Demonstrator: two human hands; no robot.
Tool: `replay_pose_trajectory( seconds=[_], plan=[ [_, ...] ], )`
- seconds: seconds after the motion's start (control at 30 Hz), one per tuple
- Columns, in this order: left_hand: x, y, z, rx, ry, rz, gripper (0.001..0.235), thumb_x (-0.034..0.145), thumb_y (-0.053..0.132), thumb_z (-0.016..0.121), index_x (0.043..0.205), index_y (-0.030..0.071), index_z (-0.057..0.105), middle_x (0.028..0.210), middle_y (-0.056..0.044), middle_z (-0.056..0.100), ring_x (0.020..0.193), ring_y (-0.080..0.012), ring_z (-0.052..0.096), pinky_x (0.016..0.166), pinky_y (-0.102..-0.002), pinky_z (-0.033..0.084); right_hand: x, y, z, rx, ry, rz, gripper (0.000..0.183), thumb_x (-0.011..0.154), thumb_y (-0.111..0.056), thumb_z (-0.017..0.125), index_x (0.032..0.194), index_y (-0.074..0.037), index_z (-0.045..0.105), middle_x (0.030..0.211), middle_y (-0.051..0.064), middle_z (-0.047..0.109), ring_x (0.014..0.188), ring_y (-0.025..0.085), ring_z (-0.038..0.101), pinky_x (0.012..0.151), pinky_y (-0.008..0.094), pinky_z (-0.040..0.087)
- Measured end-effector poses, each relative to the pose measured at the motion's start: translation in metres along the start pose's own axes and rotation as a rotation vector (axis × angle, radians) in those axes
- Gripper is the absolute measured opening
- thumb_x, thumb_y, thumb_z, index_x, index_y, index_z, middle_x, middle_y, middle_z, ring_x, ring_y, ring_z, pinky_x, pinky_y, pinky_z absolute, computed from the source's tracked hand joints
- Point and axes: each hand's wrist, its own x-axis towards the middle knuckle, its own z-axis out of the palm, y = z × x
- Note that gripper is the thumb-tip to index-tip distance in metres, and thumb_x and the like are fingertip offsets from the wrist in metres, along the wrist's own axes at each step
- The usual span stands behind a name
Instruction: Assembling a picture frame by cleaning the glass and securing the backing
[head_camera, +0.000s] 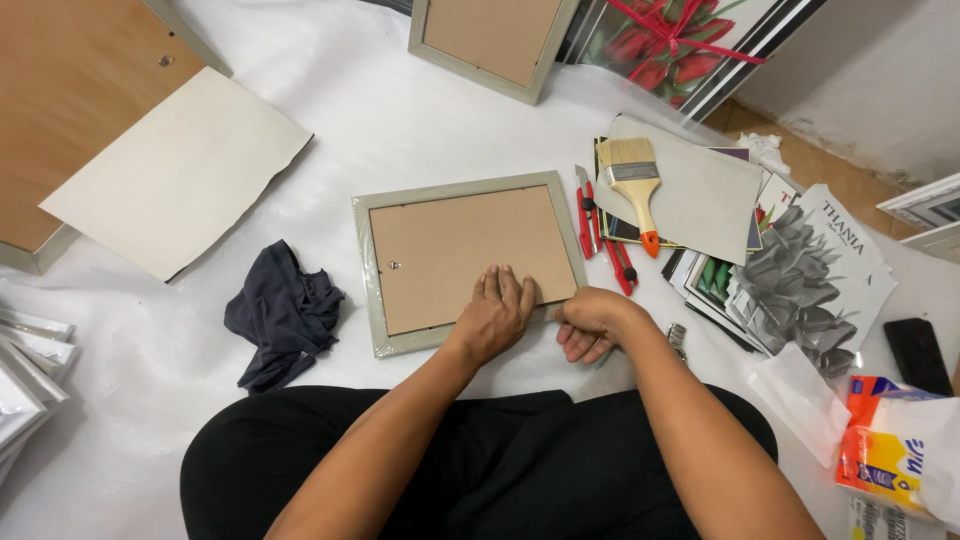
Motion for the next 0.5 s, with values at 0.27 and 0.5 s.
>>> replay_pose_trajectory(
  seconds=[0.27, 0.5],
  plan=[
    [0.002, 0.001, -0.001, -0.014, 0.014, -0.011, 0.046, 0.096, 0.014, 0.042, 0.140, -0.001, 0.044, 0.123, -0.043, 0.057, 0.115, -0.0587, 0.061, 0.095, -0.062, 0.050, 0.032, 0.012, 0.003, 0.119, -0.184, 0.066, 0.063, 0.098, -0.052, 0.041, 0.119, 0.003, 0.063, 0.103, 0.020, 0.069, 0.100, 0.032, 0.075, 0.079, 0.048, 0.062],
    [0.002, 0.004, 0.003, -0.027, 0.028, -0.038, 0.042, 0.096, 0.013, 0.042, 0.137, 0.001, 0.045, 0.122, -0.043, 0.058, 0.115, -0.0571, 0.062, 0.095, -0.061, 0.050, 0.041, 0.013, 0.006, 0.145, -0.202, 0.086, 0.066, 0.095, -0.054, 0.037, 0.118, 0.001, 0.066, 0.100, 0.021, 0.071, 0.101, 0.036, 0.075, 0.081, 0.054, 0.061]
  ],
)
